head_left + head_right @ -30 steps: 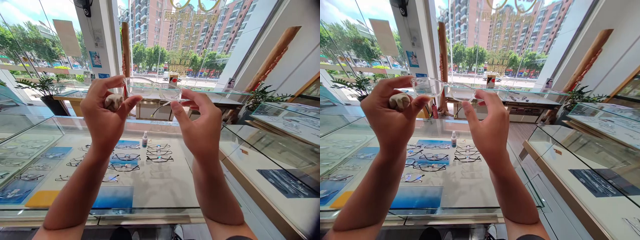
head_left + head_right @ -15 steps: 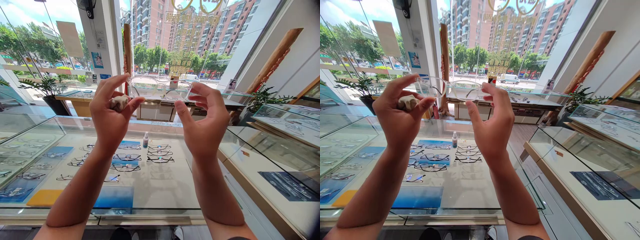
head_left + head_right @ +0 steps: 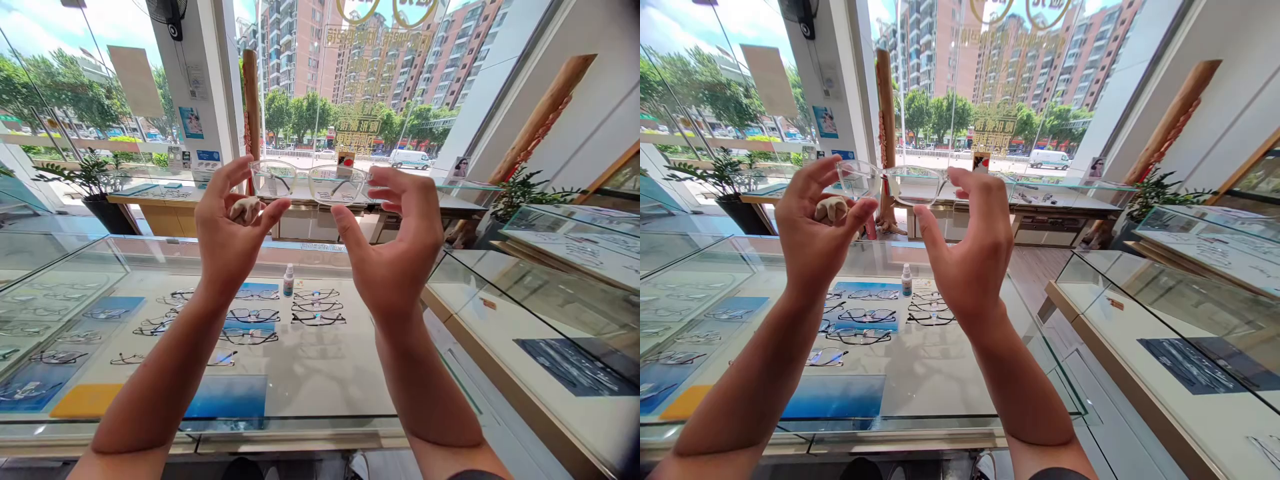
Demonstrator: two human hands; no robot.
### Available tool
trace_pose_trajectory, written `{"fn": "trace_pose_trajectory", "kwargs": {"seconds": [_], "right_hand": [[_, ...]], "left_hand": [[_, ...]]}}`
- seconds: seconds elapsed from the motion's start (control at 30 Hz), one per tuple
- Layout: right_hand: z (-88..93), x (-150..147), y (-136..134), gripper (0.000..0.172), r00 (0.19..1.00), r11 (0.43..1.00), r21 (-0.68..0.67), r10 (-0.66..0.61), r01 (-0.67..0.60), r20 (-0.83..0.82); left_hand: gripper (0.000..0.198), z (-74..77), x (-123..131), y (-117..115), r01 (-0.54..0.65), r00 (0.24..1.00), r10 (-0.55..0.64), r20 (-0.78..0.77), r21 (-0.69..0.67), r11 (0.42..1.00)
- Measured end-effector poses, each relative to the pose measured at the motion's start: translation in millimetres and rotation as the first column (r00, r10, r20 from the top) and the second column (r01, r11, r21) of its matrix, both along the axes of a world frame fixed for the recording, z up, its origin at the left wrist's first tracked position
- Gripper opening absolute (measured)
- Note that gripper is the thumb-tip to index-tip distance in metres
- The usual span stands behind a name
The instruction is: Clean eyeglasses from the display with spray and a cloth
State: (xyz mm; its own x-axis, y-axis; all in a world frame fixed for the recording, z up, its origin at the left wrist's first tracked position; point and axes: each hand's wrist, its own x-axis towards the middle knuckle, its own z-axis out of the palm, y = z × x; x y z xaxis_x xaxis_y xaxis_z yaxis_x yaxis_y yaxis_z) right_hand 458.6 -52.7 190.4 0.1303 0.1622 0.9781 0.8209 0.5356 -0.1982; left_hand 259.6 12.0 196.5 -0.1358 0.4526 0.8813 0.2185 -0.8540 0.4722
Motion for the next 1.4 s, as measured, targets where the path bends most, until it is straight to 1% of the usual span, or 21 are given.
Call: {"fn": "trace_pose_trajectory", "kwargs": {"seconds": [0.2,0.33,0.5,0.63,0.7,0.83,0.9,1.0,1.07,1.13,1.23,1.4], "right_hand": [[-0.2,-1.7,0.0,0.036,0.999,1.0,0.013,-0.028,0.027,0.031],[-0.7,-2.6,0.2,0.035,1.0,1.0,0.008,-0.005,0.004,0.025],[-0.8,-3.5,0.0,0.039,0.999,1.0,0.0,-0.01,0.01,0.031],[-1.1,-3.2,1.7,0.038,0.999,1.0,0.004,-0.03,0.03,0.036],[-1.9,-2.2,3.5,0.036,0.999,1.0,-0.006,-0.019,0.019,0.027],[-4.0,1.1,8.3,0.035,1.0,0.998,-0.053,0.024,-0.023,0.004],[-4.8,2.5,10.4,0.037,0.999,0.996,-0.08,0.036,-0.036,-0.002],[-5.3,3.6,12.5,0.038,0.999,0.995,-0.087,0.039,-0.039,0.001],[-5.3,3.6,13.1,0.038,1.0,0.996,-0.086,0.029,-0.028,0.007],[-5.0,3.3,13.3,0.037,1.0,0.996,-0.088,0.021,-0.02,0.01],[-4.7,3.3,13.4,0.037,1.0,0.995,-0.093,0.025,-0.024,0.007],[-5.0,3.8,14.0,0.037,1.0,0.995,-0.095,0.024,-0.023,0.003]], "left_hand": [[0.062,-3.3,1.5,4.9,-0.01,1.0,0.009,-0.012,-0.01,1.0],[0.063,-4.8,1.1,6.8,-0.006,1.0,0.006,0.003,-0.004,1.0],[0.065,-3.6,3.3,6.5,-0.017,1.0,0.017,0.013,-0.01,1.0],[0.063,-3.6,4.1,6.5,-0.016,0.999,0.015,0.031,0.013,1.0],[0.066,-5.6,3.5,6.9,-0.026,0.998,0.025,0.049,0.019,0.999],[0.08,-11.6,2.3,7.3,-0.025,0.998,0.025,0.065,0.005,1.0],[0.079,-13.5,2.6,6.3,-0.069,0.996,0.067,0.067,0.032,0.997],[0.074,-14.0,4.0,3.7,-0.196,0.979,0.19,0.072,0.105,0.975],[0.074,-14.0,4.8,2.3,-0.254,0.966,0.247,0.07,0.128,0.959],[0.077,-14.5,5.3,1.8,-0.253,0.967,0.249,0.048,0.113,0.961],[0.083,-16.3,5.3,2.7,-0.215,0.977,0.215,0.0,0.074,0.974],[0.084,-18.3,5.3,4.4,-0.221,0.975,0.22,0.017,0.093,0.971]]}}
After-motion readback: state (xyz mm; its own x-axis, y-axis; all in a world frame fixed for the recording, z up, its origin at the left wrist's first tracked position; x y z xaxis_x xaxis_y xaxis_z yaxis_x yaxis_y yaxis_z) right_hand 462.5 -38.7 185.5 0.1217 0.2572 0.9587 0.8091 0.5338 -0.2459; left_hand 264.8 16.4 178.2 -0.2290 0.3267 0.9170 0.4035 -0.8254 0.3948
